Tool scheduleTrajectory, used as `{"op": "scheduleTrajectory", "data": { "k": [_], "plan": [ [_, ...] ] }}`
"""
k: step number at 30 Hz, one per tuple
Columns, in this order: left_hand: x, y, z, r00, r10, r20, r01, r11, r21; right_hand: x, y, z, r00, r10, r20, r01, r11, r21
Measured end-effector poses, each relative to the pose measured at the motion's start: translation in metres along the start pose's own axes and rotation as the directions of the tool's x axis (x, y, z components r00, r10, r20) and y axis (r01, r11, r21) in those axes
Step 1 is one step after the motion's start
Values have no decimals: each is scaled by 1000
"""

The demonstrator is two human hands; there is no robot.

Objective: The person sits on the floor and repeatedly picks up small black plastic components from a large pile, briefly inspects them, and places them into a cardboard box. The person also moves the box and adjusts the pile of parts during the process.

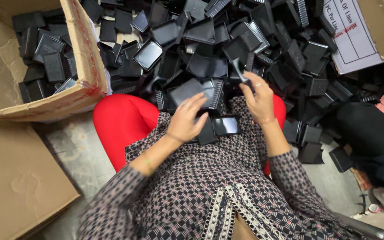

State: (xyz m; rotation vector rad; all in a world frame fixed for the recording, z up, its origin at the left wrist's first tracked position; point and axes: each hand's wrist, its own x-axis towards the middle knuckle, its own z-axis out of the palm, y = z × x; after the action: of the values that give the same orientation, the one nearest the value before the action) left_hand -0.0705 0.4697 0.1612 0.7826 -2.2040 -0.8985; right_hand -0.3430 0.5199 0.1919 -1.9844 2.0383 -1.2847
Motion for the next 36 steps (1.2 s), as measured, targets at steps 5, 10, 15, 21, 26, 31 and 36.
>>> {"op": "scheduleTrajectory", "data": {
  "k": [5,10,15,21,26,31,36],
  "plan": [
    [-10,28,-12,976,-35,-216,-30,957,-290,-22,-90,3,969,104,223,-141,978,156],
    [13,5,0,880,-367,-301,19,661,-750,-15,-114,41,890,-326,320,135,857,497],
    [-6,-43,-39,790,-567,234,-50,-440,-897,28,-32,31,986,-123,116,126,992,-15],
    [-39,-49,-31,783,-563,265,101,-305,-947,31,46,31,975,194,105,-132,894,-429],
    [-3,-22,-1,737,-379,560,416,-399,-817,-5,25,34,832,543,112,-544,761,354],
    [46,4,14,821,-323,471,302,-456,-837,-43,-50,34,836,406,369,-457,141,878],
    [47,5,10,885,-384,263,259,-63,-964,-34,-84,2,998,7,-65,19,922,387]
  ]
}}
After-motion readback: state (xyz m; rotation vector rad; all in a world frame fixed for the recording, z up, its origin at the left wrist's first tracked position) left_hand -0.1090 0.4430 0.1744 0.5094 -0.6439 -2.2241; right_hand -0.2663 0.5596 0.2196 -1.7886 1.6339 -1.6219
